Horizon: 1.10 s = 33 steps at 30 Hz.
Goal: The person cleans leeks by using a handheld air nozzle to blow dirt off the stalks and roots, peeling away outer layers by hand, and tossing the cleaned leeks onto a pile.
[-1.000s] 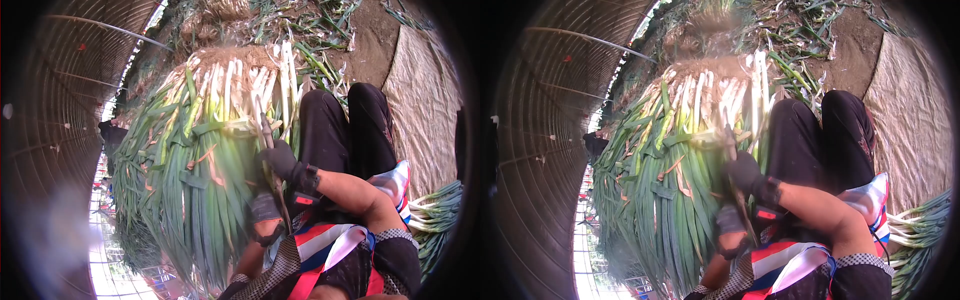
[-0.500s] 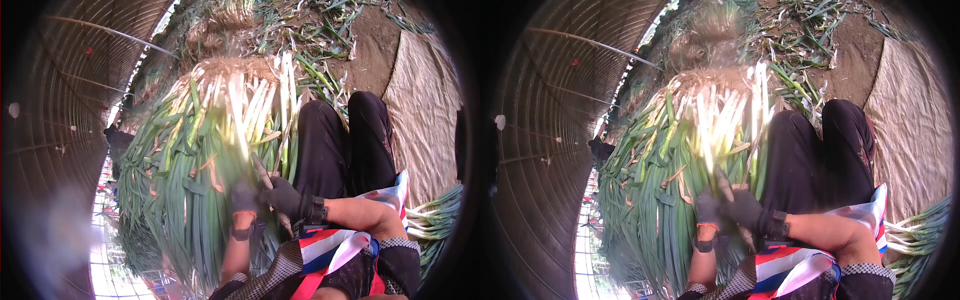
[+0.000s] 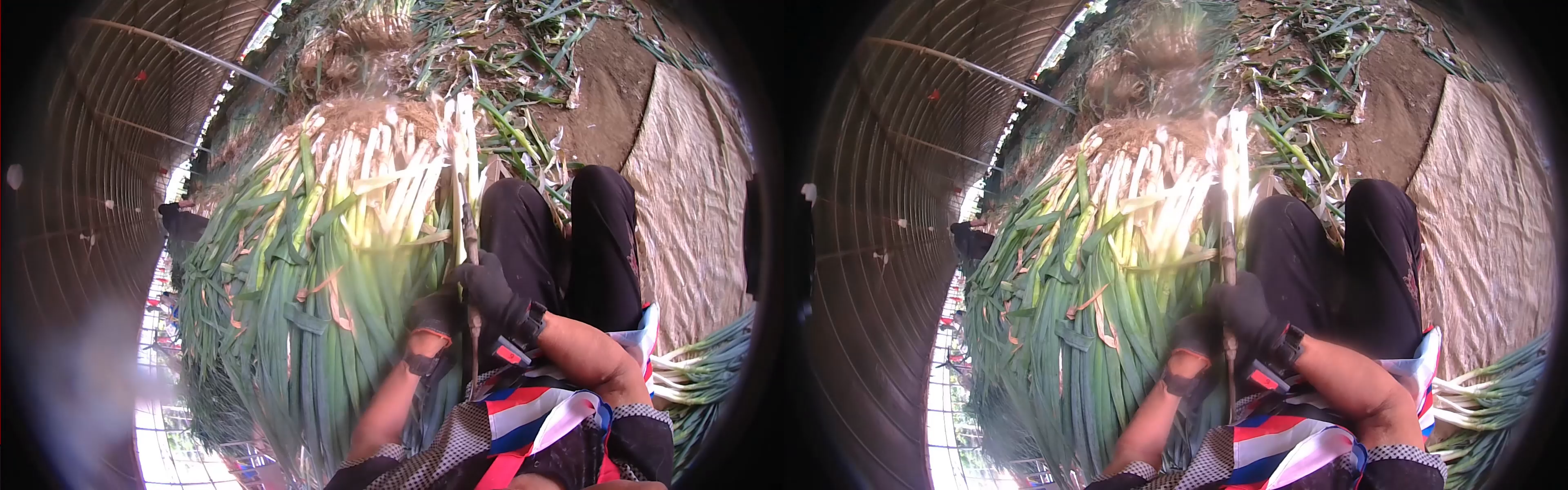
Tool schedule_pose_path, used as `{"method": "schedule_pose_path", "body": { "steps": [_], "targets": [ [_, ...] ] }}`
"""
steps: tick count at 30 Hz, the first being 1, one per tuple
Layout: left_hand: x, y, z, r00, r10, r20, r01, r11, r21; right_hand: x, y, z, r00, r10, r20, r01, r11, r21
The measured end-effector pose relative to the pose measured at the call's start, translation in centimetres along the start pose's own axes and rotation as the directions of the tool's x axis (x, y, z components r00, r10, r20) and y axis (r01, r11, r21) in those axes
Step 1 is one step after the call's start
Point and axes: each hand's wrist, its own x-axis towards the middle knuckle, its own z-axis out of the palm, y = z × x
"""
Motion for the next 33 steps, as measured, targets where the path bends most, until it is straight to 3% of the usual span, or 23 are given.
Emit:
{"method": "schedule_pose_path", "body": {
  "steps": [2, 4, 5, 6, 7, 8, 9, 10, 12, 14, 15, 18, 21, 23, 25, 27, 30, 33],
  "targets": [
    [0.4, -0.5, 0.7, 0.991, 0.131, -0.012, -0.132, 0.987, -0.091, 1.9, 1.2, 0.0, 0.995, -0.044, 0.09, 0.042, 0.999, 0.021],
    [0.0, -1.4, -0.2, 0.971, 0.24, -0.024, -0.235, 0.964, 0.124, 3.3, 2.1, 0.1, 0.983, -0.047, 0.176, 0.033, 0.996, 0.082],
    [-1.3, -1.4, -4.0, 0.96, 0.28, -0.011, -0.256, 0.892, 0.374, 3.3, 1.4, 0.3, 0.976, -0.028, 0.218, 0.0, 0.992, 0.126],
    [-0.4, -3.3, -5.1, 0.872, 0.424, -0.244, -0.331, 0.879, 0.343, 3.4, 1.1, 0.5, 0.966, -0.009, 0.258, -0.036, 0.985, 0.169],
    [0.4, -5.3, -7.7, 0.657, 0.542, -0.524, -0.375, 0.838, 0.395, 4.1, 1.5, 0.8, 0.987, -0.009, 0.162, -0.013, 0.991, 0.135],
    [1.7, -7.5, -9.4, 0.596, 0.316, -0.738, -0.192, 0.949, 0.251, 5.1, 2.3, 0.9, 0.998, -0.011, 0.063, 0.005, 0.995, 0.096],
    [2.4, -8.8, -12.0, 0.627, 0.083, -0.775, 0.158, 0.96, 0.23, 5.5, 2.9, 0.9, 0.999, -0.013, -0.035, 0.015, 0.999, 0.05],
    [3.6, -11.2, -13.9, 0.565, 0.086, -0.821, 0.221, 0.943, 0.251, 5.2, 2.6, 1.1, 1.0, -0.022, -0.015, 0.024, 0.993, 0.118],
    [7.8, -18.1, -13.3, 0.518, 0.179, -0.837, 0.326, 0.863, 0.386, 5.1, 5.3, 1.7, 0.952, -0.305, 0.027, 0.306, 0.949, -0.075],
    [9.1, -19.3, -13.6, 0.646, -0.056, -0.761, 0.191, 0.977, 0.091, 2.6, 3.0, 3.4, 0.998, 0.061, 0.022, -0.061, 0.998, 0.013],
    [9.4, -19.5, -13.4, 0.716, -0.155, -0.681, 0.144, 0.987, -0.073, 1.9, 3.4, 3.5, 0.992, 0.097, 0.077, -0.098, 0.995, 0.008],
    [9.5, -19.0, -13.1, 0.693, -0.255, -0.674, 0.314, 0.949, -0.036, -0.1, 3.4, 3.5, 0.963, 0.171, 0.207, -0.163, 0.985, -0.051],
    [4.3, -14.1, -14.6, 0.557, -0.518, -0.649, 0.24, 0.849, -0.471, 0.7, 4.7, 2.9, 0.948, 0.244, 0.205, -0.253, 0.967, 0.017],
    [-0.1, -9.7, -16.3, 0.614, -0.334, -0.715, 0.376, 0.921, -0.107, 0.4, 4.4, 2.7, 0.949, 0.204, 0.241, -0.237, 0.965, 0.115],
    [-1.9, -9.1, -16.1, 0.475, -0.14, -0.869, 0.502, 0.854, 0.137, 0.2, 4.1, 2.8, 0.951, 0.185, 0.248, -0.228, 0.961, 0.157],
    [-2.5, -8.7, -17.6, 0.328, 0.024, -0.944, 0.425, 0.889, 0.17, -0.1, 3.9, 3.0, 0.955, 0.194, 0.226, -0.23, 0.962, 0.146],
    [1.5, -7.5, -23.4, 0.237, 0.147, -0.96, 0.218, 0.955, 0.2, 0.2, 4.4, 2.8, 0.953, 0.199, 0.23, -0.224, 0.97, 0.093],
    [9.1, -7.7, -28.5, 0.304, 0.161, -0.939, 0.105, 0.974, 0.202, 0.6, 5.3, 2.8, 0.953, 0.183, 0.24, -0.223, 0.963, 0.149]
  ]
}}
